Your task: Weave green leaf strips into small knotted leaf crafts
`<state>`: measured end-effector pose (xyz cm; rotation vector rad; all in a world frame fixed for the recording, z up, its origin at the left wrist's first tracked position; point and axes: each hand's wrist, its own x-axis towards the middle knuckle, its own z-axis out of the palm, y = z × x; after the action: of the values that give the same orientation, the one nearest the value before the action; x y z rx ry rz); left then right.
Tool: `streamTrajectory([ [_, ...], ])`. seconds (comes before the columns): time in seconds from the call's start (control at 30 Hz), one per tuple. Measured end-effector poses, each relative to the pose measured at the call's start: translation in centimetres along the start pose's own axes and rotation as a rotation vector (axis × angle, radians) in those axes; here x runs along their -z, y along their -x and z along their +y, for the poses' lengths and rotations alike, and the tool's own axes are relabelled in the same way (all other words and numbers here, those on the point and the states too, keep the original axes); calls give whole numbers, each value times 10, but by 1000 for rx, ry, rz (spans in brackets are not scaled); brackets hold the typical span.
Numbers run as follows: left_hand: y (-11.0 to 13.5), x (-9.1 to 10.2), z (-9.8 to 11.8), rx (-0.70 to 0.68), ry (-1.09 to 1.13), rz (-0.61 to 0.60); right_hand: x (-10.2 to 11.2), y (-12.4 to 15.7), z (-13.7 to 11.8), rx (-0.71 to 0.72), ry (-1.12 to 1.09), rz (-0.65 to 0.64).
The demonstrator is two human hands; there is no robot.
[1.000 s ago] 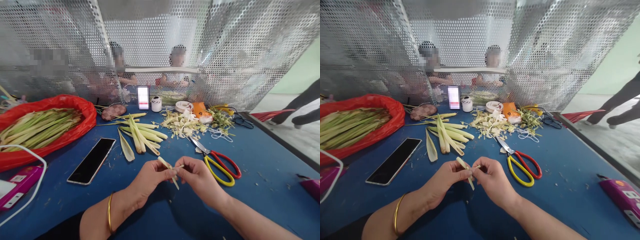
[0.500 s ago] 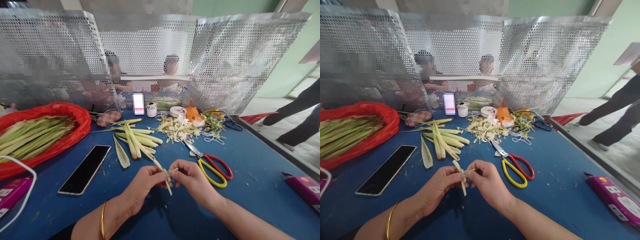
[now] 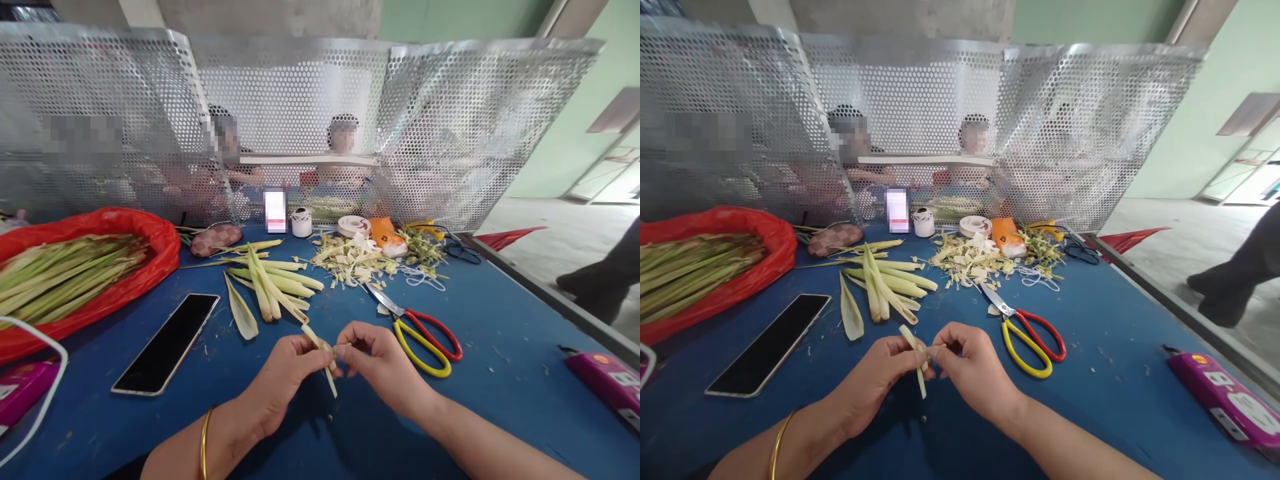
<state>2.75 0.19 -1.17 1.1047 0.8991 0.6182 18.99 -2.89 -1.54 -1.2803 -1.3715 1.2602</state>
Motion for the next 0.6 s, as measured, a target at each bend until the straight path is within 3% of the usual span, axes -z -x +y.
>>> streamTrajectory([
  [0.2, -3, 1, 1, 83, 59, 22, 1, 5, -2, 228, 323, 178],
  [0.4, -3, 1, -4, 77, 64, 82, 3, 1, 3, 230, 254, 109],
  [0.6, -2, 1, 1, 78, 235, 29, 9, 0, 3, 552, 436, 50],
])
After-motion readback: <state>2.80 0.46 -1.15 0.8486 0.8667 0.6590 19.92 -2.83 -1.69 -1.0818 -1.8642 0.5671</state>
